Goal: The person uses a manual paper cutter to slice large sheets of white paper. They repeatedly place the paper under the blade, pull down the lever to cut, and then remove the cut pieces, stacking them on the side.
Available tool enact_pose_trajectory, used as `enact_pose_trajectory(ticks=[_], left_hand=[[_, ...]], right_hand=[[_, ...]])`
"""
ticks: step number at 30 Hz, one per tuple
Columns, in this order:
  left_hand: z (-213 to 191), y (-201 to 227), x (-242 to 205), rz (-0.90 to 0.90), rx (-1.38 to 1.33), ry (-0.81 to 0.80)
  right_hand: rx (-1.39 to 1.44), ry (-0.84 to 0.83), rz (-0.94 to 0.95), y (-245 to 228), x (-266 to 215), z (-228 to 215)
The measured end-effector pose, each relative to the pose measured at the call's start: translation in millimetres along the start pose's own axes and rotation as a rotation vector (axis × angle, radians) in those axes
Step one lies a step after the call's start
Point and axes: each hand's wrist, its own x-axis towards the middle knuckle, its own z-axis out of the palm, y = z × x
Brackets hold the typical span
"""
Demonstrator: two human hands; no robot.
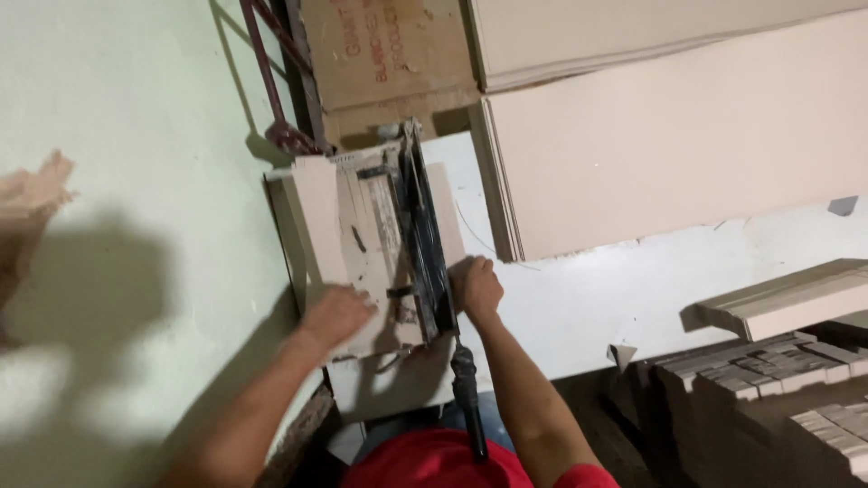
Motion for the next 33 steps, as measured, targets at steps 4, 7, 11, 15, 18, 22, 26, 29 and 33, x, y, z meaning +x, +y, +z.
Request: enact_pose_trajectory(ticks=[4,7,11,15,18,22,26,29,33], left_hand=[[-19.8,-32.8,-19.4,-0.075,0.041,0.028],[-36.9,-32.3,-28.9,-0.105,-0.039,0.078],[-38.1,-27.1,-17.4,-0.132,-0.112,0.138],[-39.4,-22.0,-5.4,-0.163,-0.194,0.147],[-38.4,-7.3,8.4,-0.183,-0.294,0.159],[-38.6,17.5,19.2,-0.195,-0.418,0.208],[-31.4,27.1,34.4,-0.242,-0.547,0.216],[-20.2,34.4,70.7,-0.406,-0.59,-0.049],[-83.0,32.5,93.9,-0.542,-0.78,-0.046]], right_hand=[[0.37,0.061,-0.116,16.4,-1.1,-13.9],[0.684,0.017,-0.158,33.9,-23.1,-5.4],[1.001,-0.122,-0.185,20.4,-45.1,1.1],[1.046,-0.146,-0.162,8.8,-9.5,17.6],[0.657,-0.053,-0.128,-2.7,-4.7,6.4],[0.407,0.045,-0.162,-8.7,-11.4,-13.7],[0.68,-0.039,-0.551,-2.4,-1.5,-2.5],[0.515,-0.147,-0.446,4.0,18.8,5.3],[0.519,-0.163,-0.484,-1.5,10.7,-4.0]])
